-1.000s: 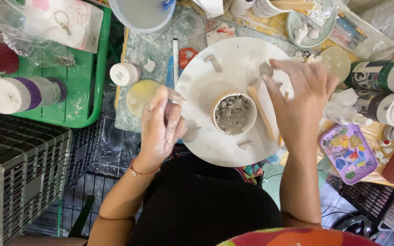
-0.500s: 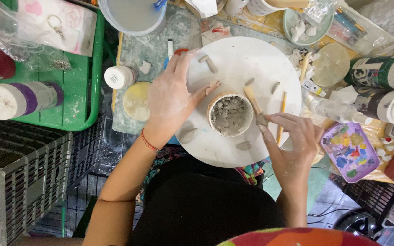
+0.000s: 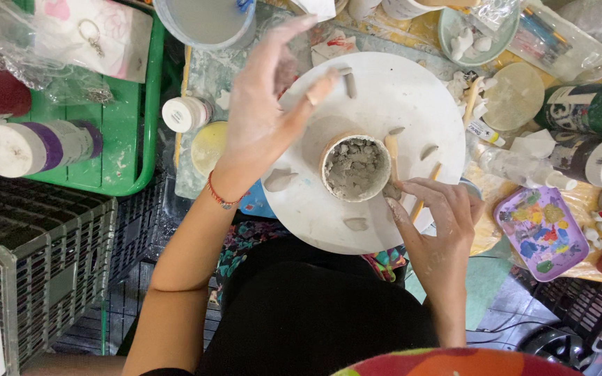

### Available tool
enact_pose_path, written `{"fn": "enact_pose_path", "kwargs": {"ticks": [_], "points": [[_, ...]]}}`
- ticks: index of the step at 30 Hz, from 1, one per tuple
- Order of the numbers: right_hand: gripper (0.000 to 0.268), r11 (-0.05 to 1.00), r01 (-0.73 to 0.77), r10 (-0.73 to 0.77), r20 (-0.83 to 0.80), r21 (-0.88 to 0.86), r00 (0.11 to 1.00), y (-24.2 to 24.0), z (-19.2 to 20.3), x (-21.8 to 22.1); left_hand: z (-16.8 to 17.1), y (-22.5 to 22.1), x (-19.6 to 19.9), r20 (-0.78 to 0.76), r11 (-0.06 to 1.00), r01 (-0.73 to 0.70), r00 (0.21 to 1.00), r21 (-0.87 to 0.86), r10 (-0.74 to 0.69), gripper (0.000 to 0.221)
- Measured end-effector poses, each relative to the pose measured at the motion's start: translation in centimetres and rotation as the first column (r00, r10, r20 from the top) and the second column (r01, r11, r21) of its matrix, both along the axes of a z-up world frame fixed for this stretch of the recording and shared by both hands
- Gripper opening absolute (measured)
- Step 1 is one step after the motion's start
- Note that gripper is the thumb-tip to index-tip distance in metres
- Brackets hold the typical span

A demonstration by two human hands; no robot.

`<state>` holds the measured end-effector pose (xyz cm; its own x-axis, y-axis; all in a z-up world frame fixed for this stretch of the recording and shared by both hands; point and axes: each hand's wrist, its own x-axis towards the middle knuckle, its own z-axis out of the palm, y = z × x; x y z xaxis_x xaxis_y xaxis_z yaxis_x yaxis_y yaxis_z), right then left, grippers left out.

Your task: The person shapes small pieces of clay by hand on a pottery wheel, using a wooden tool and a thin brush to refine the details of the clay forms.

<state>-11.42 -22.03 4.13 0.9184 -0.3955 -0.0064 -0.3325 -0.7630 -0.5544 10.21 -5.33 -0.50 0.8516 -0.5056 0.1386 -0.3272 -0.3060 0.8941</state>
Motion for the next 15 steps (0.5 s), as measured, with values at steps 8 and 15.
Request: {"fn": "enact_pose_path", "kwargs": {"ticks": [8,15], "points": [[0.031,0.999,-0.036,0.036,-0.001,0.022,0.999,0.1,-0.4,-0.3,3.2,3.7,-3.3,0.045,0.930,-0.128,0.992,0.344,0.120,0.041],[0.032,0.997,-0.073,0.073,-0.029,0.019,0.997,0.4,-0.9,-0.2,2.0,4.8,-5.4,0.018,0.823,-0.065,0.998,0.564,0.066,0.042]]}}
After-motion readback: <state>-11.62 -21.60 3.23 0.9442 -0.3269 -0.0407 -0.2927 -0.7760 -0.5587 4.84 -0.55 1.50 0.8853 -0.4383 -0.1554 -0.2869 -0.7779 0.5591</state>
